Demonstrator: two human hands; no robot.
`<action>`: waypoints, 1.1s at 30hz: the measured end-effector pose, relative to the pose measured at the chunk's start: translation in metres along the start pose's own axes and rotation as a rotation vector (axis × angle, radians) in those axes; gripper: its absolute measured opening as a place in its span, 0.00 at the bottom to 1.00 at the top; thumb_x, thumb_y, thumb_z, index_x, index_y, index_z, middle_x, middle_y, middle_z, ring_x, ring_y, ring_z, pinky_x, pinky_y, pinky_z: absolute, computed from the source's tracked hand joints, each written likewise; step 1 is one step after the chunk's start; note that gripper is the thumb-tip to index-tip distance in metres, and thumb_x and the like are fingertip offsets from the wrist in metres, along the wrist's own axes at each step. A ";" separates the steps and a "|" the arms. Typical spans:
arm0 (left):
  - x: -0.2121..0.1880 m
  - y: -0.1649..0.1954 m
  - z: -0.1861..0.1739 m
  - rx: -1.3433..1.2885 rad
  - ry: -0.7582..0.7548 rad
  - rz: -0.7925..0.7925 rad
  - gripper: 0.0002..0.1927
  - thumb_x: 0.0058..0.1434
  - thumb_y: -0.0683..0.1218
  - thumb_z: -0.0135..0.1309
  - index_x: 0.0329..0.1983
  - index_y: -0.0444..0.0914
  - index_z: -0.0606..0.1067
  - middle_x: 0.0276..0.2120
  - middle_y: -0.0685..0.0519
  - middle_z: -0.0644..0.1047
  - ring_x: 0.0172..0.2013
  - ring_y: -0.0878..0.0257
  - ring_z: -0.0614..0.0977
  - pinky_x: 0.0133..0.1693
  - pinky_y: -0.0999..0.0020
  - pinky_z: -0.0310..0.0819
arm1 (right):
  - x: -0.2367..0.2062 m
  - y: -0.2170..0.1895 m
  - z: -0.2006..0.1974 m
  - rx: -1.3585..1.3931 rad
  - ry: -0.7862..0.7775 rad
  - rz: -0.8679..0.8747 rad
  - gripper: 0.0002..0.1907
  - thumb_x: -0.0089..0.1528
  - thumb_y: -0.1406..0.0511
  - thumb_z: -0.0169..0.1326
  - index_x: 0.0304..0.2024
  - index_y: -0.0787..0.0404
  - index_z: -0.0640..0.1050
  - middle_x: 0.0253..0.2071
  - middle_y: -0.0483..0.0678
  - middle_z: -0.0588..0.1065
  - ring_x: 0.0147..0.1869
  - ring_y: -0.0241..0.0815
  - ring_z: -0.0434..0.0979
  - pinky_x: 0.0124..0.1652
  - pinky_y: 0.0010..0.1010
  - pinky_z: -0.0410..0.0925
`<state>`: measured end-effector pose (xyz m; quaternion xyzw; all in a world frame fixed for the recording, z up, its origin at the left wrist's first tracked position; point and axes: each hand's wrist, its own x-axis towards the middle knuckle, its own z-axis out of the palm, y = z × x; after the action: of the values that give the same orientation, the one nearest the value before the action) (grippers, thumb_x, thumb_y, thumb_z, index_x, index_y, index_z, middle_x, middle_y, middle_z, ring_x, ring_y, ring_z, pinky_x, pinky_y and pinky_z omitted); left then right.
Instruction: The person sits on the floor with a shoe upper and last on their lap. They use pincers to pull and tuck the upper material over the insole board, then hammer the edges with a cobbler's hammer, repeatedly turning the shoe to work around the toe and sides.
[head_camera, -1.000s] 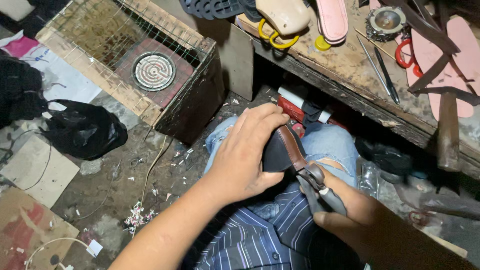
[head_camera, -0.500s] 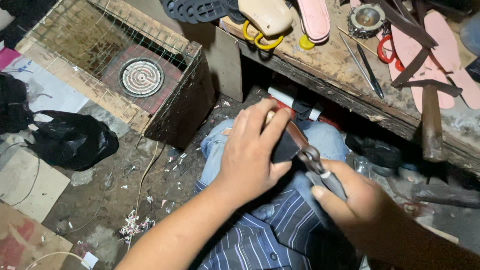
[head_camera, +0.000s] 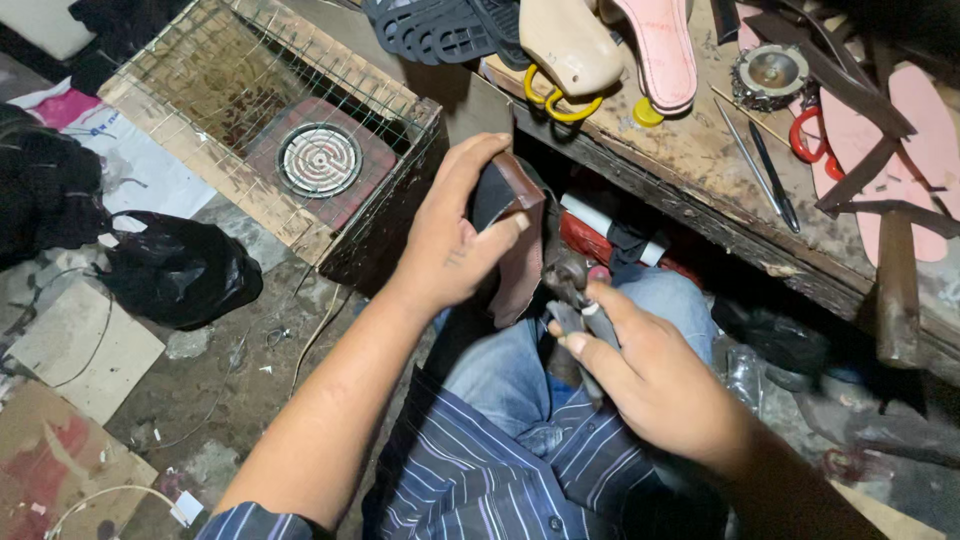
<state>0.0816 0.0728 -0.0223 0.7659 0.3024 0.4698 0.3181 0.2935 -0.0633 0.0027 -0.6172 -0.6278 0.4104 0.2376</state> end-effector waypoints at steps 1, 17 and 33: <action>-0.001 -0.003 -0.006 -0.003 -0.028 -0.001 0.33 0.60 0.43 0.59 0.69 0.38 0.66 0.68 0.41 0.68 0.71 0.47 0.71 0.72 0.58 0.62 | 0.000 0.001 0.000 0.171 -0.063 0.008 0.20 0.64 0.65 0.51 0.58 0.63 0.72 0.41 0.51 0.81 0.44 0.40 0.82 0.47 0.34 0.73; -0.014 0.034 -0.004 0.189 -0.210 0.132 0.39 0.49 0.41 0.66 0.67 0.44 0.68 0.66 0.46 0.68 0.67 0.45 0.72 0.68 0.54 0.67 | -0.012 0.003 -0.003 0.352 -0.061 0.169 0.23 0.63 0.66 0.50 0.61 0.60 0.70 0.34 0.47 0.78 0.31 0.39 0.77 0.33 0.32 0.73; -0.079 0.035 -0.003 -0.134 -0.378 0.071 0.47 0.59 0.51 0.67 0.77 0.38 0.56 0.72 0.45 0.66 0.75 0.44 0.65 0.77 0.49 0.52 | -0.048 0.088 -0.012 -0.316 -0.144 0.038 0.36 0.56 0.56 0.61 0.64 0.63 0.70 0.63 0.54 0.69 0.68 0.50 0.69 0.63 0.38 0.61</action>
<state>0.0554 -0.0083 -0.0363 0.8277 0.1779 0.3479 0.4027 0.3603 -0.1162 -0.0518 -0.6279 -0.6880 0.3540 0.0843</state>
